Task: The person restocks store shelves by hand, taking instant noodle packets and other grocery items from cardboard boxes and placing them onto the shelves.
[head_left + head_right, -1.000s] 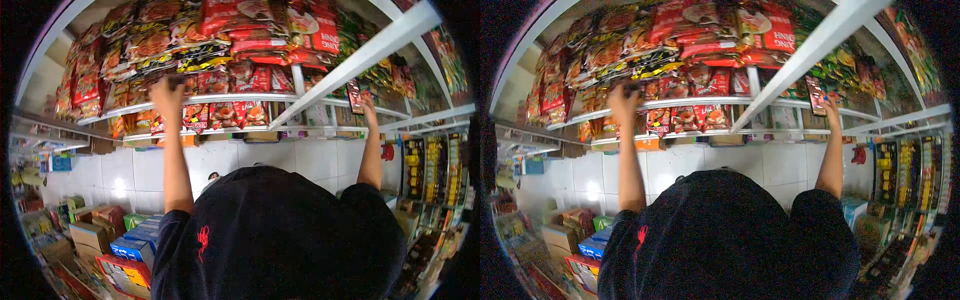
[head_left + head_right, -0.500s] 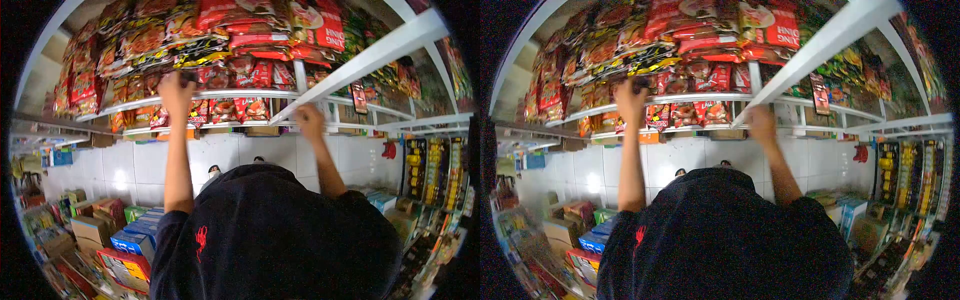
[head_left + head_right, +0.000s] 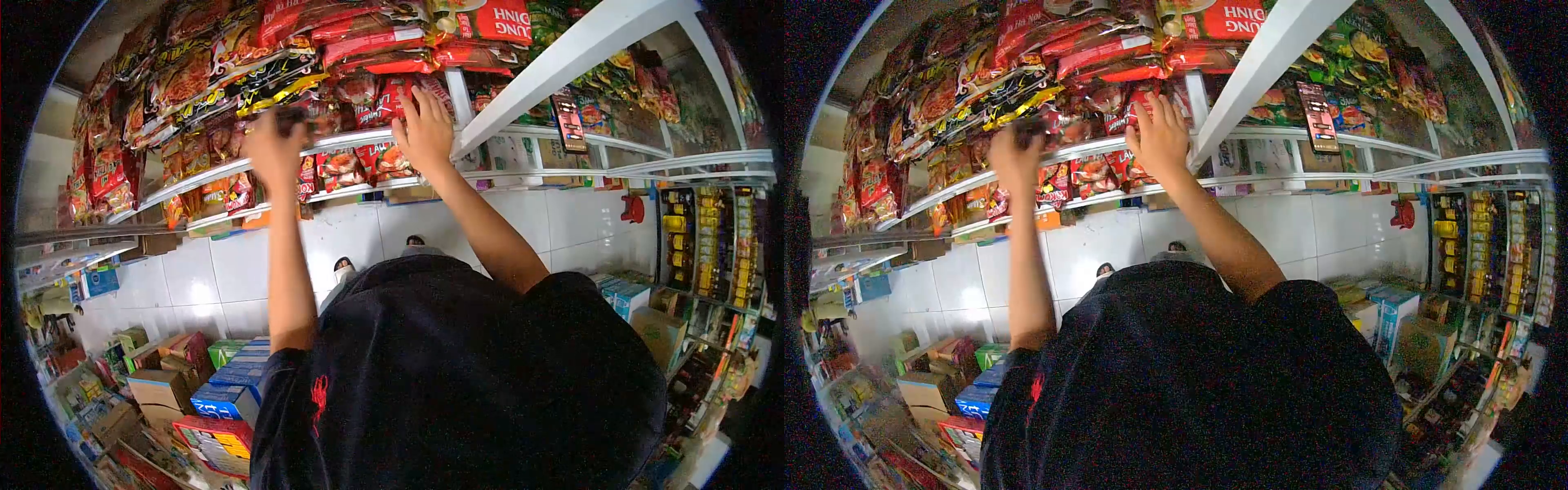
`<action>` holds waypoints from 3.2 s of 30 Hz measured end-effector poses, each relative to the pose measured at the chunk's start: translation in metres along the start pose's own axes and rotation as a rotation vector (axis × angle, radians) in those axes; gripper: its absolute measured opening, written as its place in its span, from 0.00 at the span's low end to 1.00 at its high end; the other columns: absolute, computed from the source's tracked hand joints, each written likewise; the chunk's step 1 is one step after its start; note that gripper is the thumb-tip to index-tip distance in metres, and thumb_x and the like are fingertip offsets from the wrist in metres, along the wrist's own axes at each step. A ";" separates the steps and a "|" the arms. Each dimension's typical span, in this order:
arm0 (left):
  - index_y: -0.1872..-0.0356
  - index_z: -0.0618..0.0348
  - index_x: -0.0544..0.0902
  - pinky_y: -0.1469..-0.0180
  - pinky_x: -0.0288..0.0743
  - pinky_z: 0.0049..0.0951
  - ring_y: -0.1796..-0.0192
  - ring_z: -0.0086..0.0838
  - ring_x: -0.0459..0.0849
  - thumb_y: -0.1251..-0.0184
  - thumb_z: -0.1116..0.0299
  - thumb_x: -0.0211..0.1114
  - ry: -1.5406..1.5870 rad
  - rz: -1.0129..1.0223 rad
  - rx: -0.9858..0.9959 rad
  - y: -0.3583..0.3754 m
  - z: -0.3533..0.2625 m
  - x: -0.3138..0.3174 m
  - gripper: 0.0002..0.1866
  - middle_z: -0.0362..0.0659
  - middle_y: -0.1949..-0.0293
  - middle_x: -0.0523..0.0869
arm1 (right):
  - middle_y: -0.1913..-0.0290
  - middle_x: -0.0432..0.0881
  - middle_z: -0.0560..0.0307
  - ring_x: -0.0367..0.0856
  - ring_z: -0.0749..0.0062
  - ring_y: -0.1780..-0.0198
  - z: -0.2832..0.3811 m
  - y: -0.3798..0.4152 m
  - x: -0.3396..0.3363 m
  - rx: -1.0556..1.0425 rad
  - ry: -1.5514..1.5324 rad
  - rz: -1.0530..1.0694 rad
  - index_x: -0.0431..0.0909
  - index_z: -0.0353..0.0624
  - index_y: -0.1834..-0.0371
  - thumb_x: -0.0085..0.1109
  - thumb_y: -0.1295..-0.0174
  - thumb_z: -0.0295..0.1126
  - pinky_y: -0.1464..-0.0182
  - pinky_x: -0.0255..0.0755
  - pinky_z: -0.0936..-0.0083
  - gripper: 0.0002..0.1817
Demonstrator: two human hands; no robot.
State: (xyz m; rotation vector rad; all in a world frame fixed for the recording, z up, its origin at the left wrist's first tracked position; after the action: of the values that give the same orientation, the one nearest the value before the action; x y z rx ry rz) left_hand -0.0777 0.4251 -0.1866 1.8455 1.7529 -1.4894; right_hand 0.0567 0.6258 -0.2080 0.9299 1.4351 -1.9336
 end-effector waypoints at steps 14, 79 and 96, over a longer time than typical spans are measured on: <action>0.68 0.57 0.77 0.59 0.67 0.40 0.63 0.44 0.75 0.64 0.67 0.66 -0.013 -0.110 -0.077 0.000 0.018 -0.035 0.16 0.48 0.69 0.78 | 0.43 0.70 0.52 0.68 0.58 0.42 -0.006 0.006 0.007 -0.082 -0.108 -0.126 0.73 0.48 0.47 0.51 0.43 0.35 0.41 0.59 0.64 0.19; 0.64 0.49 0.76 0.63 0.67 0.36 0.63 0.38 0.70 0.73 0.65 0.71 0.068 -0.201 -0.097 0.030 -0.050 0.015 0.25 0.43 0.66 0.73 | 0.72 0.63 0.58 0.61 0.69 0.70 -0.425 0.026 -0.085 0.324 0.215 0.463 0.64 0.38 0.72 0.59 0.46 0.46 0.63 0.59 0.75 0.22; 0.64 0.53 0.78 0.60 0.67 0.39 0.62 0.44 0.72 0.69 0.67 0.67 0.002 -0.162 -0.008 0.026 -0.041 0.013 0.22 0.47 0.67 0.74 | 0.54 0.68 0.50 0.66 0.68 0.55 -0.472 0.079 -0.114 0.332 0.074 0.684 0.68 0.34 0.50 0.53 0.42 0.45 0.52 0.61 0.73 0.25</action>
State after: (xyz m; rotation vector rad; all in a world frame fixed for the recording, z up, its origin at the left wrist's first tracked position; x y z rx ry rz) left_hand -0.0380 0.4555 -0.1889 1.7377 1.9470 -1.5339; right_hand 0.2822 1.0603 -0.2528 1.4289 0.6856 -1.6271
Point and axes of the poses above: each hand's wrist, its own y-axis away from the middle knuckle, its own x-axis out of the palm, z = x × y, the point moved 7 cm from there along -y, towards the middle knuckle
